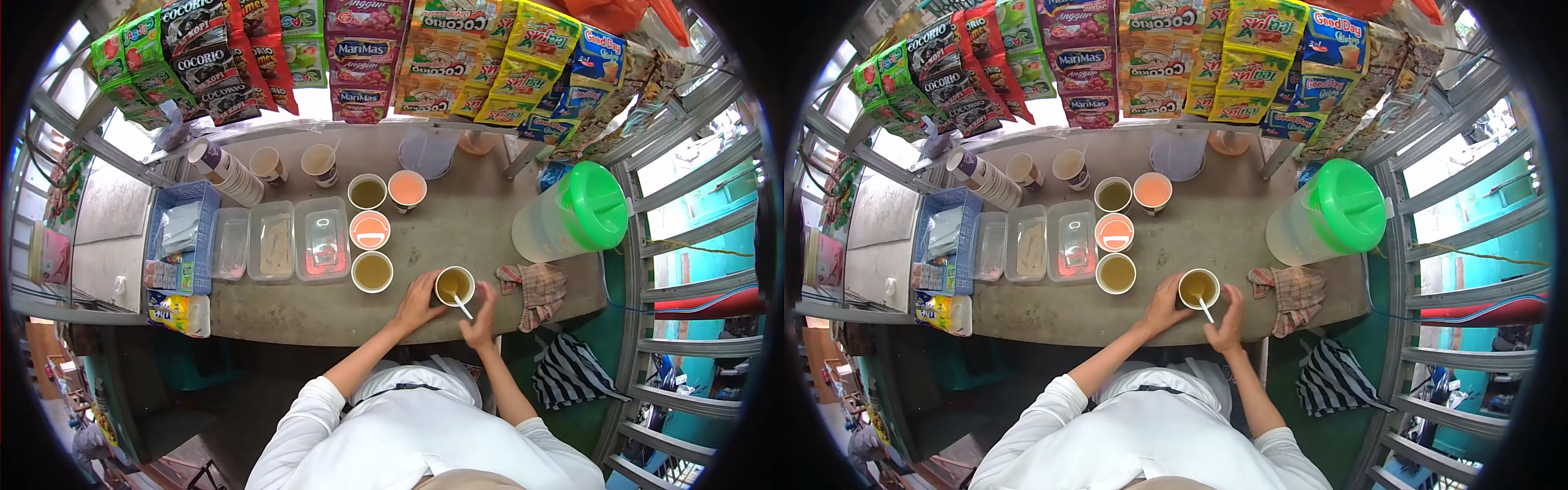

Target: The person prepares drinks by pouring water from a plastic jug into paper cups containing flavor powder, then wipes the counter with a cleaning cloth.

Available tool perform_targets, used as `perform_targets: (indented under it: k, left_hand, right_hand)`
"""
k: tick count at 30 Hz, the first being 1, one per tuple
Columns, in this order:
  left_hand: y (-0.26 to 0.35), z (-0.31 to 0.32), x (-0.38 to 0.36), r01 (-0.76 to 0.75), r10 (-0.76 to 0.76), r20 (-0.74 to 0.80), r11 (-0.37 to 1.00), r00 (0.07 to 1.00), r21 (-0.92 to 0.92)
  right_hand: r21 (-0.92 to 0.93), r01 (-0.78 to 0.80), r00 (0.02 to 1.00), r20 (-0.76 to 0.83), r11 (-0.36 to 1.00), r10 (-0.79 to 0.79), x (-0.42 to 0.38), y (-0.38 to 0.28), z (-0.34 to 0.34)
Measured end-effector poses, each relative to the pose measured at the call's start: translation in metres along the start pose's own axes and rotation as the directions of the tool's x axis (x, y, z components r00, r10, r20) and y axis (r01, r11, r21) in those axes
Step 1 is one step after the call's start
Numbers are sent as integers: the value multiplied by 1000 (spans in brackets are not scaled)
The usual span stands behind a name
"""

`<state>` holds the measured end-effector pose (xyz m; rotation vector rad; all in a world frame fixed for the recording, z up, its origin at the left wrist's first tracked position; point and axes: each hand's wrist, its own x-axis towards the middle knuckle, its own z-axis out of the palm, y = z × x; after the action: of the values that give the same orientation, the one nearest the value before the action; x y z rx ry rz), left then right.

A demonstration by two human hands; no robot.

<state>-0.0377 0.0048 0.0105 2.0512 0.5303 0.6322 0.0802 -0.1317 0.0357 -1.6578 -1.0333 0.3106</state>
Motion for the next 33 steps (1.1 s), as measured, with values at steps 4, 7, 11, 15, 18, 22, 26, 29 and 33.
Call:
perform_targets:
  k: [4, 7, 11, 15, 18, 22, 26, 29, 33]
  left_hand:
    - [11, -10, -21, 85, -87, -62, 996, 994, -37]
    - [14, -17, -52, 122, -121, -110, 993, 987, 1]
    - [21, -35, -79, 130, -119, -175, 990, 977, 54]
    - [13, -50, -93, 123, -86, -249, 983, 965, 139]
    - [10, -51, -92, 119, -81, -256, 983, 963, 140]
    - [12, -46, -91, 112, -41, -261, 958, 964, 265]
    - [7, -45, -94, 110, -38, -263, 958, 964, 265]
    - [5, -45, -95, 103, -33, -257, 959, 966, 263]
    - [4, -47, -95, 91, -32, -238, 966, 971, 242]
  right_hand:
    - [15, -89, 996, 7, 996, 89, 0, -5, 29]
    - [-56, -117, 993, -14, 992, 117, 8, -6, 36]
    - [-65, -152, 988, -41, 986, 150, 17, -1, 38]
    - [-61, -104, 994, -48, 993, 101, 26, 3, 43]
    - [-34, -85, 995, -45, 996, 83, 38, 3, 51]
    - [-10, -96, 994, -45, 995, 96, 60, -2, 67]
    - [-7, -70, 997, -21, 998, 70, 87, -5, 88]
    - [11, -68, 998, -11, 998, 69, 98, 2, 102]
    - [48, -45, 999, 4, 998, 45, 109, -1, 111]
